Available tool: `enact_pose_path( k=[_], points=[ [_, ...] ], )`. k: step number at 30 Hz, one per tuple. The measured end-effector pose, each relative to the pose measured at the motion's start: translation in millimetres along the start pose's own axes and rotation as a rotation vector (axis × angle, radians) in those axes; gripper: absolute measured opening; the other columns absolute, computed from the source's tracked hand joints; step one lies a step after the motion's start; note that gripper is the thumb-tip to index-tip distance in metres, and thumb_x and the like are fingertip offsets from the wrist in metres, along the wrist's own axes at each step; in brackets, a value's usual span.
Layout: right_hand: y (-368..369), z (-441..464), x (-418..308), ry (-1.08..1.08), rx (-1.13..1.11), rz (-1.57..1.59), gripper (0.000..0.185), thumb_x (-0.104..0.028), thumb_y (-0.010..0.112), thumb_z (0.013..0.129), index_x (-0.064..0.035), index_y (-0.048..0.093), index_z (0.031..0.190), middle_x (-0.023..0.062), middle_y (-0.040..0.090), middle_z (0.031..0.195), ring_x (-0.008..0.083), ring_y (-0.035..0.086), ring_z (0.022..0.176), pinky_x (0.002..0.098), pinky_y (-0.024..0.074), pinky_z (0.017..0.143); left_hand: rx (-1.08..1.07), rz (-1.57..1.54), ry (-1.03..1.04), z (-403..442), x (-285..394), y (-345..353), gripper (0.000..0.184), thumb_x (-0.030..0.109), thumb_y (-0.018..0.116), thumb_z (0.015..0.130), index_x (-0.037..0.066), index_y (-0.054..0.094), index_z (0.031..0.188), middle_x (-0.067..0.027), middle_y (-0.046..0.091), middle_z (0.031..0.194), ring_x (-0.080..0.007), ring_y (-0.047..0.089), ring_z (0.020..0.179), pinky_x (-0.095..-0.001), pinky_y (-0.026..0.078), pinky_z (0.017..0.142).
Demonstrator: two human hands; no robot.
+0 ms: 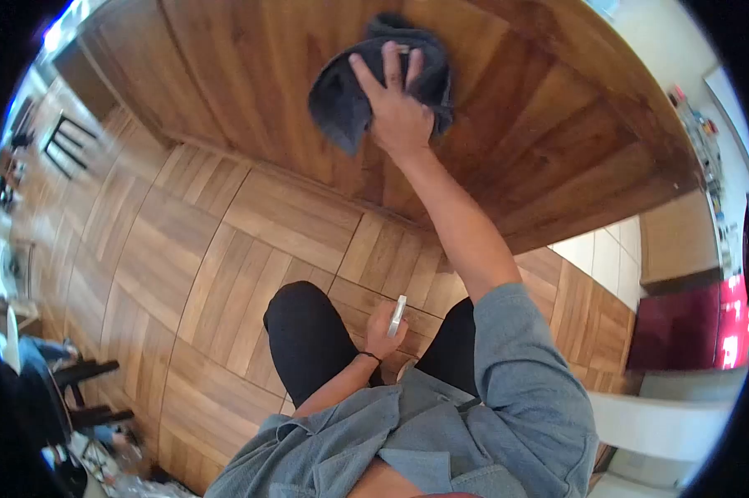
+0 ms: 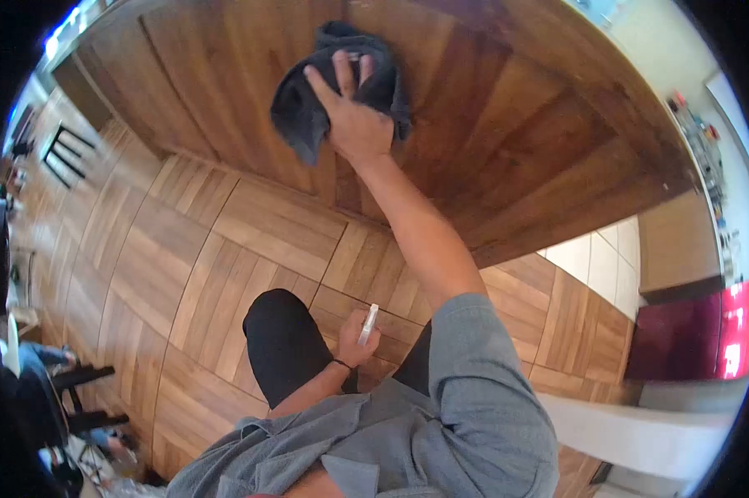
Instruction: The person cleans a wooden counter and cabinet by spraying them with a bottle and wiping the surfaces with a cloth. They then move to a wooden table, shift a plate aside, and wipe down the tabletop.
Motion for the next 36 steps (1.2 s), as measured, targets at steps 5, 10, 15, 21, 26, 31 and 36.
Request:
enact_pose_path(
  k=[5, 10, 15, 21, 26, 31, 36],
  points=[
    [-5, 0, 1, -0.007, 0.04, -0.053, 0.069, -0.009, 0.059, 0.083, -0.0411, 0.046, 0.142, 0.002, 0.041, 0.152, 0.0384, 0.035, 0.141, 0.0393, 0.0605, 0.07, 0.02, 0.071, -0.023, 1, 6, -4, 0.027, 0.012, 0.067, 0.078, 0.005, 0.058, 0.102, -0.0185, 0.06, 0.089, -0.0397, 0.062, 0.083, -0.0459, 0.05, 0.072],
    [-28, -53, 70, 0.145, 0.078, -0.162, 0.06, -0.017, 0.059, 0.085, -0.0385, 0.051, 0.14, 0.0018, 0.041, 0.152, 0.0399, 0.032, 0.141, 0.0572, 0.0441, 0.099, -0.071, 0.122, -0.074, 7, -13, 0, 0.026, 0.011, 0.067, 0.078, 0.004, 0.057, 0.101, -0.0184, 0.06, 0.089, -0.0394, 0.061, 0.08, -0.0453, 0.049, 0.07],
    [-95, -159, 156, 0.358, 0.187, -0.353, 0.049, -0.042, 0.047, 0.094, -0.0321, 0.052, 0.142, 0.01, 0.034, 0.156, 0.0456, 0.027, 0.143, 0.0735, 0.0251, 0.101, -0.093, 0.113, 0.025, 10, -15, 2, 0.023, 0.008, 0.064, 0.079, 0.003, 0.06, 0.102, -0.0169, 0.058, 0.081, -0.0329, 0.06, 0.073, -0.0408, 0.048, 0.066],
    [-126, -235, 225, 0.351, 0.171, -0.477, 0.058, -0.048, 0.043, 0.095, -0.0135, 0.053, 0.14, 0.0154, 0.033, 0.157, 0.0395, 0.011, 0.15, 0.0533, -0.0027, 0.117, -0.176, 0.068, -0.019, 16, -22, 6, 0.018, 0.007, 0.063, 0.079, 0.002, 0.058, 0.096, -0.0147, 0.057, 0.075, -0.0306, 0.059, 0.066, -0.041, 0.048, 0.064],
    [-144, -197, 228, 0.303, 0.122, -0.614, 0.062, -0.049, 0.042, 0.096, -0.0143, 0.047, 0.146, 0.0173, 0.03, 0.158, 0.0381, 0.009, 0.151, 0.0578, -0.0051, 0.115, -0.159, 0.07, 0.052, 17, -17, 8, 0.017, 0.007, 0.063, 0.079, 0.003, 0.057, 0.094, -0.0144, 0.056, 0.075, -0.0302, 0.058, 0.066, -0.0408, 0.047, 0.063],
    [-190, -127, 237, 0.249, 0.285, -0.515, 0.072, -0.056, 0.049, 0.091, -0.015, 0.041, 0.15, 0.0188, 0.026, 0.16, 0.0369, 0.01, 0.151, 0.058, -0.0031, 0.114, -0.19, 0.083, 0.011, 15, -18, 11, 0.019, 0.006, 0.062, 0.079, 0.003, 0.056, 0.097, -0.015, 0.055, 0.077, -0.0321, 0.058, 0.068, -0.0411, 0.047, 0.063],
    [-179, -143, 226, 0.214, 0.319, -0.414, 0.073, -0.056, 0.056, 0.089, -0.0152, 0.043, 0.148, 0.0203, 0.026, 0.159, 0.0375, 0.01, 0.15, 0.0601, -0.0011, 0.113, -0.188, 0.106, 0.04, 16, -18, 15, 0.02, 0.007, 0.063, 0.08, 0.003, 0.056, 0.098, -0.0159, 0.054, 0.079, -0.0338, 0.057, 0.069, -0.0418, 0.047, 0.064]
  ],
)
Point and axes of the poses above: each hand's wrist, its own z-axis towards the middle knuckle, its own y-axis out of the palm, x = y × z, the point moved 2 cm from there along z, towards the middle knuckle
